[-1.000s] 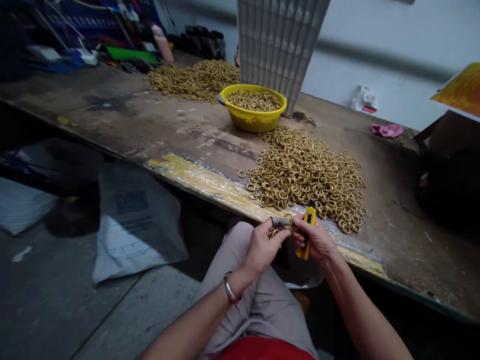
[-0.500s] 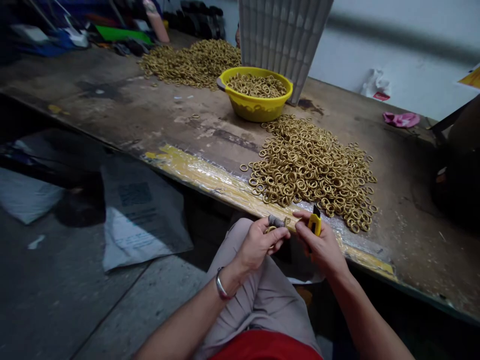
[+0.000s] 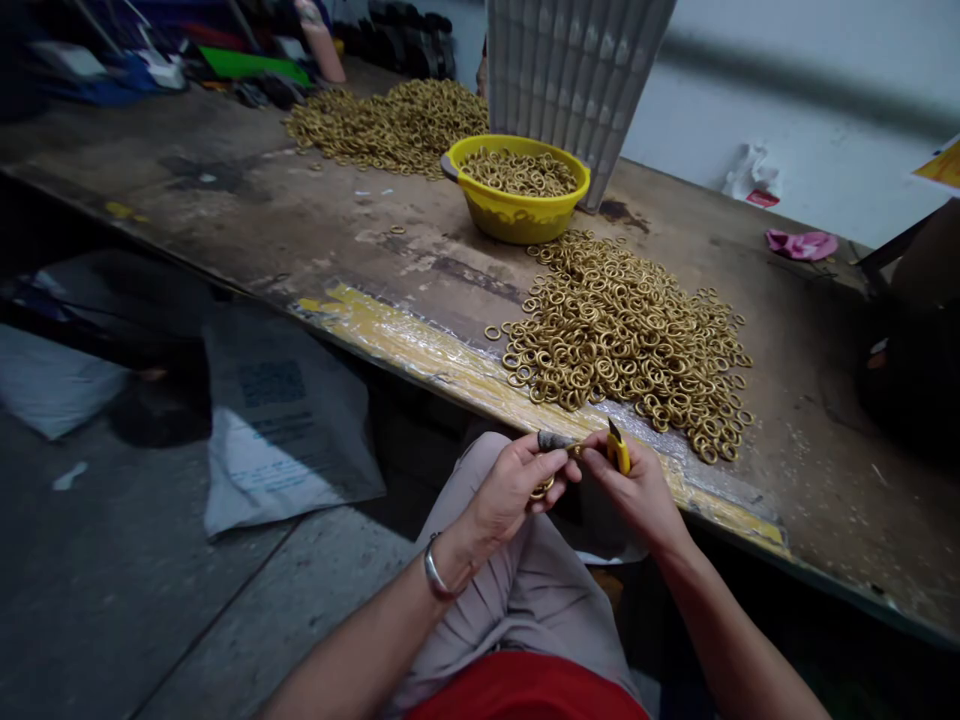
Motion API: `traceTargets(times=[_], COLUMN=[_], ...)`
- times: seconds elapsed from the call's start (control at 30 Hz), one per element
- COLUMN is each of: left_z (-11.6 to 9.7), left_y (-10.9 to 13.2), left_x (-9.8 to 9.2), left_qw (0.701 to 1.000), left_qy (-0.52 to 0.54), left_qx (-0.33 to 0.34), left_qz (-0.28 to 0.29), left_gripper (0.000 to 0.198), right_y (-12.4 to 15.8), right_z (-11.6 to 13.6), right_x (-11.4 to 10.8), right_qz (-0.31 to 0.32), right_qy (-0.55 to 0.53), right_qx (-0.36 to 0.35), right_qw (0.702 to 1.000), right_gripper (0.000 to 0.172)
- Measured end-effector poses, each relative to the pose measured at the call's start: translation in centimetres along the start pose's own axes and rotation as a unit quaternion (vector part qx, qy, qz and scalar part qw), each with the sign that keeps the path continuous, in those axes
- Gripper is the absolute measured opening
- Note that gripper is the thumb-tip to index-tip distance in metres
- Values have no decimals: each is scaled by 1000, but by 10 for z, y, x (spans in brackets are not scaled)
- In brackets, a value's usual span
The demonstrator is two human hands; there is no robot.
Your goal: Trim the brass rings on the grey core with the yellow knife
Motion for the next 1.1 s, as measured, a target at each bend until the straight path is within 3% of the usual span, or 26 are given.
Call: traceTargets(times=[0.23, 0.3, 0.4, 0.5, 0.63, 0.87, 0.93, 1.03, 1.1], left_z=[2, 2, 1, -1, -2, -12, -18, -24, -22], left_y=[1, 2, 5, 7, 9, 13, 18, 27, 31], left_x=[0, -1, -3, -3, -3, -5, -3, 9, 16], left_qw=[999, 999, 998, 996, 992, 974, 969, 968, 975], left_qy=[-40, -41, -42, -61, -103, -195, -216, -225, -201], left_qx=[9, 9, 18, 30, 38, 82, 95, 101, 91], left_qz=[-16, -24, -39, -49, -56, -77, -76, -38, 0], left_gripper=[34, 35, 37, 39, 35, 19, 16, 13, 13], right_y=[6, 11, 20, 24, 25, 24, 18, 4, 0], right_z=[7, 12, 15, 11, 8, 1, -3, -9, -6], right_x=[1, -1, 2, 5, 6, 12, 3, -37, -64], right_qz=[12, -3, -8, -5, -7, 16, 6, -59, -114], right_qy=[114, 190, 332, 429, 497, 522, 538, 569, 538], right_qx=[-63, -106, -151, -140, -113, -90, -71, 18, 49], right_qw=[991, 976, 931, 893, 860, 848, 840, 820, 834], right_gripper=[16, 16, 35, 44, 42, 34, 32, 26, 18])
Point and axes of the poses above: each hand's wrist, its own y-axis away from the middle knuckle, its own x-axis out of the palm, z = x × y, the point moved 9 cm from there along -y, towards the middle knuckle, and after that the axes turned 10 degrees about -y, right-handed, at the moved point
